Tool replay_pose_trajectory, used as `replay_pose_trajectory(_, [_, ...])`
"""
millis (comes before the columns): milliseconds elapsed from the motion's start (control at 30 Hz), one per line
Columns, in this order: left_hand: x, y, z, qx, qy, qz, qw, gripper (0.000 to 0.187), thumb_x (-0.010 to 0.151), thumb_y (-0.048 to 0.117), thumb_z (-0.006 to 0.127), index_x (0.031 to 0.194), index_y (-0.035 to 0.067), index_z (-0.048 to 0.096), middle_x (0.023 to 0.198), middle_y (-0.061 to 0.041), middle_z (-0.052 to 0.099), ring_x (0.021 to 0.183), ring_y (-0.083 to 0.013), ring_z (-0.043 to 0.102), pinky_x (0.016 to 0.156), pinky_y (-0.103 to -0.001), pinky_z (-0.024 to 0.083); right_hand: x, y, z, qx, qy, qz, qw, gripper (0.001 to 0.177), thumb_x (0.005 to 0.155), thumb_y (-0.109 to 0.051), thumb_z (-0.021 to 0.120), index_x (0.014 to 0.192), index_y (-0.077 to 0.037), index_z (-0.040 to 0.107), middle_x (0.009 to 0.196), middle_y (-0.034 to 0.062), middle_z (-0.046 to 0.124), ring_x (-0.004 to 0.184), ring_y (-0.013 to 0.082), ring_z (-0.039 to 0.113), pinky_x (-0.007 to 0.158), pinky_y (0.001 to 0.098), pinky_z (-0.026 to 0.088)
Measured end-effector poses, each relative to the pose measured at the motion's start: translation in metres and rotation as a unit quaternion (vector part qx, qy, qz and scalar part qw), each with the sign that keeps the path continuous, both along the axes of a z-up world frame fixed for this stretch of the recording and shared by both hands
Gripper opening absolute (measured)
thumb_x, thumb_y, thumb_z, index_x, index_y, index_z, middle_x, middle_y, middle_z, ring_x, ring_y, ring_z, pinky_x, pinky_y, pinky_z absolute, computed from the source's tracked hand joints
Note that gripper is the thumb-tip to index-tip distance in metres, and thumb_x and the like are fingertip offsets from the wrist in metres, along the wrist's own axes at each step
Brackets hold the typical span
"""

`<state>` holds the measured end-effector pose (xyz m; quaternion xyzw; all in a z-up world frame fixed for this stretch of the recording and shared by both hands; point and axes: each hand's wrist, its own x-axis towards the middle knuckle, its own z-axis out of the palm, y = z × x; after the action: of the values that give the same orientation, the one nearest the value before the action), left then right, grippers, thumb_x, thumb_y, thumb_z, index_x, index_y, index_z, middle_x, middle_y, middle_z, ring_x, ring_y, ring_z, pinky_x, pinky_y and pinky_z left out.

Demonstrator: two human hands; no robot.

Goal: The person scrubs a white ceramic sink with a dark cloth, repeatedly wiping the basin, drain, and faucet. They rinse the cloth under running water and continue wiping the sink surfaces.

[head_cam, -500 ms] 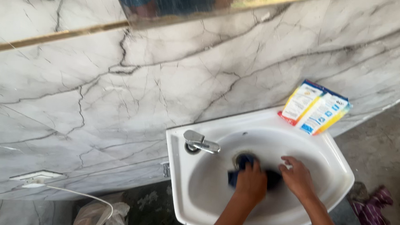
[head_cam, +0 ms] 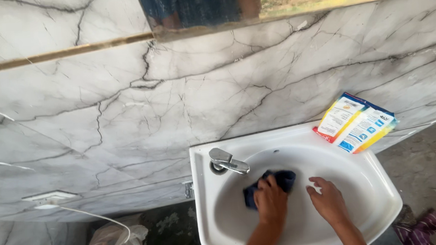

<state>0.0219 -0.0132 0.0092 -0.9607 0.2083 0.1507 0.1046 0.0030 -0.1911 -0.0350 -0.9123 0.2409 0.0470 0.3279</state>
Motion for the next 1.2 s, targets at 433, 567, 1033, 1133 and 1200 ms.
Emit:
replay_pose_trajectory(433, [0.004, 0.053, 0.021, 0.031, 0.099, 0.229, 0.968, 0.024, 0.092, 0.029, 0.073, 0.105, 0.008, 0.076, 0.106, -0.011, 0.064, 0.094, -0.0254, 0.066, 0.037, -0.030, 0.046, 0.021, 0.093, 0.065, -0.079, 0.076, 0.238, 0.965, 0.024, 0.088, -0.023, 0.072, 0.111, -0.016, 0.074, 0.115, 0.0088, 0.067, 0.109, 0.0299, 0.065, 0.092, 0.0425, 0.053])
replay_pose_trajectory(567, [0.000, 0.053, 0.021, 0.016, 0.130, 0.192, 0.973, 0.027, 0.089, 0.028, 0.077, 0.104, 0.006, 0.077, 0.107, -0.012, 0.062, 0.094, -0.0267, 0.065, 0.039, -0.029, 0.045, 0.025, 0.105, 0.069, -0.074, 0.083, 0.226, 0.968, 0.020, 0.088, -0.027, 0.073, 0.099, -0.011, 0.077, 0.101, 0.0122, 0.074, 0.098, 0.0314, 0.070, 0.087, 0.0436, 0.055])
replay_pose_trajectory(1033, [-0.004, 0.052, 0.024, 0.011, 0.136, 0.149, 0.979, 0.022, 0.085, 0.024, 0.079, 0.098, 0.006, 0.079, 0.104, -0.011, 0.060, 0.093, -0.0266, 0.063, 0.045, -0.028, 0.043, 0.046, 0.113, 0.041, -0.140, 0.055, 0.249, 0.957, 0.030, 0.074, -0.031, 0.084, 0.072, -0.004, 0.071, 0.083, 0.0179, 0.072, 0.083, 0.0369, 0.070, 0.075, 0.0473, 0.057])
replay_pose_trajectory(1133, [-0.004, 0.055, 0.019, -0.014, 0.115, 0.168, 0.979, 0.020, 0.086, 0.022, 0.078, 0.100, 0.008, 0.080, 0.106, -0.011, 0.061, 0.096, -0.0285, 0.064, 0.047, -0.030, 0.048, 0.043, 0.116, 0.039, -0.156, 0.033, 0.252, 0.955, 0.028, 0.075, -0.028, 0.082, 0.071, -0.004, 0.069, 0.084, 0.0182, 0.071, 0.082, 0.0371, 0.070, 0.074, 0.0472, 0.057])
replay_pose_trajectory(1200, [-0.004, 0.058, 0.017, -0.033, 0.107, 0.178, 0.978, 0.019, 0.086, 0.020, 0.078, 0.100, 0.007, 0.080, 0.108, -0.013, 0.061, 0.097, -0.0297, 0.064, 0.054, -0.031, 0.053, 0.040, 0.116, 0.041, -0.157, 0.033, 0.250, 0.955, 0.025, 0.077, -0.027, 0.080, 0.073, -0.005, 0.070, 0.086, 0.0179, 0.072, 0.083, 0.0368, 0.071, 0.074, 0.0466, 0.057])
